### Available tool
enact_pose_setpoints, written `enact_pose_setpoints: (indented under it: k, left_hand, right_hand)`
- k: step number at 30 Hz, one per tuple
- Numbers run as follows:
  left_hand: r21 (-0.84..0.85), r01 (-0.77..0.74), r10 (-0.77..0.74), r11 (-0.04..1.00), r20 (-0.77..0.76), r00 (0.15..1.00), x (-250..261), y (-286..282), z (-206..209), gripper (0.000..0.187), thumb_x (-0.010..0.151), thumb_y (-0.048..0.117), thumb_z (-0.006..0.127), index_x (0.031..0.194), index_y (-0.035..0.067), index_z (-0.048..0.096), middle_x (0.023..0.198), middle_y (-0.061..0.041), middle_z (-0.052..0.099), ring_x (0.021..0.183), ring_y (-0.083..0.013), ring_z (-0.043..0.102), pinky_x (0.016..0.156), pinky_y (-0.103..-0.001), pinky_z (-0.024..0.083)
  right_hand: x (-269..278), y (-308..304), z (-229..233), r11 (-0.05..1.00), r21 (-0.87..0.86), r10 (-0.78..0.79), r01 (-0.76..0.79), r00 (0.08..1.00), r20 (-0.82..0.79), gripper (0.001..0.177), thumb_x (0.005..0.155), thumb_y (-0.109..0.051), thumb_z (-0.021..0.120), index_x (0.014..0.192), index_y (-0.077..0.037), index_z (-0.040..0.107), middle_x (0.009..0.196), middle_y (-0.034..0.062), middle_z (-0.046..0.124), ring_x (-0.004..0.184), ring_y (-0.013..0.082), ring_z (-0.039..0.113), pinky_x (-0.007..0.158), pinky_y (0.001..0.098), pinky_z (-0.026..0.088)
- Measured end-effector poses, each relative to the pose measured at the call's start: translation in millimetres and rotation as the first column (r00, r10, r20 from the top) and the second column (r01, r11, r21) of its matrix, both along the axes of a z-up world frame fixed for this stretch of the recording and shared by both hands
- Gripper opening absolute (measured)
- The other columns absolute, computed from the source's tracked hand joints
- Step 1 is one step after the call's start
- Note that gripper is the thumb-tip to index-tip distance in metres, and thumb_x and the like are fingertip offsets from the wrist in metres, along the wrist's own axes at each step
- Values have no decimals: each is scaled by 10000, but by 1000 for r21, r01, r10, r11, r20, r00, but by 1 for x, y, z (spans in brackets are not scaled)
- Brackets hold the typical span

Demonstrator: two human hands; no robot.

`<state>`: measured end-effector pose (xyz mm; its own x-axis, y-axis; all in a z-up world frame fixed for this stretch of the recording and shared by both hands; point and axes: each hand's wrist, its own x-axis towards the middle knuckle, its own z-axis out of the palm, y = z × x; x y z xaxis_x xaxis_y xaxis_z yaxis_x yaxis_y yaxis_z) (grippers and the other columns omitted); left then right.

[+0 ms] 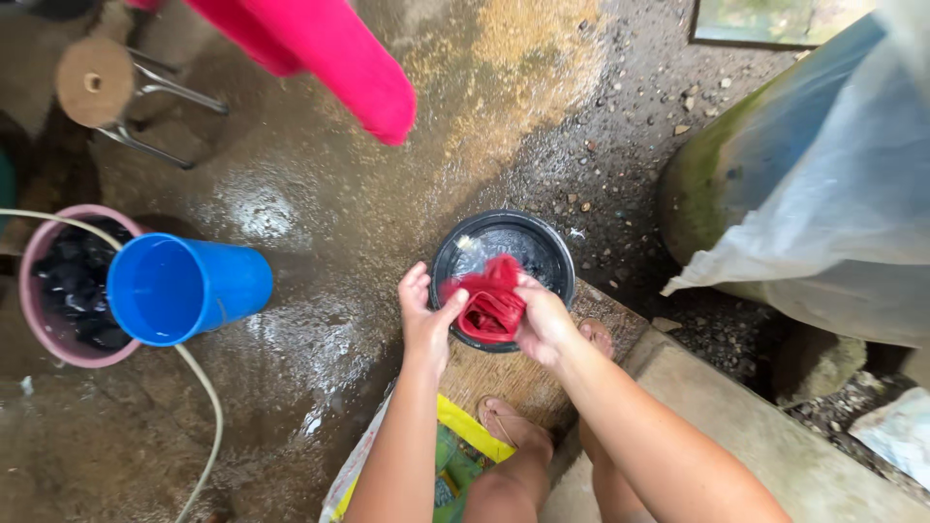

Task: The person washes clothes in a basin, rinses them in water, and then hangs the wet garments onto hangers and clips on a clothesline.

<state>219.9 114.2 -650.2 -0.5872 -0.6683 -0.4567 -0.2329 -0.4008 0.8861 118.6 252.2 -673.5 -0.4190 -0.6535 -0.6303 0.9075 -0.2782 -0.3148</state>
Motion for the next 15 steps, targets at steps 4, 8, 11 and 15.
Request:
enact_pose_setpoints:
  k: [4,8,11,15]
  left_hand:
    - [672,17,383,740,-442,811,8,5,6,906,765,287,856,1544,191,403,1522,-197,465,1347,-382,474,1056,-562,433]
    - [587,72,309,806,-522,795,0,7,45,758,833,268,840,1477,48,506,1451,-211,578,1279,-360,587,1057,-512,482]
    - [159,-90,134,983,-295,946,-13,13,92,550,819,142,859,1282,29,583,1235,-172,668,1090,-285,667,990,-480,551]
    - [-481,36,-92,876,-93,991,-12,28,173,316,836,142,871,1022,-3,661,1001,-108,733,931,-205,692,865,-362,572]
  right_hand:
    - [13,-1,63,999,-50,17,-10,990,139,325,984,-56,419,1265,-45,582,1178,156,688,1065,285,694,975,514,571]
    - [6,-10,126,999,-39,-27,22,992,-121,403,1002,-119,460,1371,-51,607,1304,175,669,1119,292,675,1004,479,538]
    - [-5,8,208,872,418,267,-255,963,30,437,966,-284,507,1398,-270,576,1301,13,656,1115,256,611,951,608,436]
    - [-17,12,274,928,290,177,-235,961,213,423,997,-501,518,1334,-262,607,1203,83,665,1062,435,607,927,702,346]
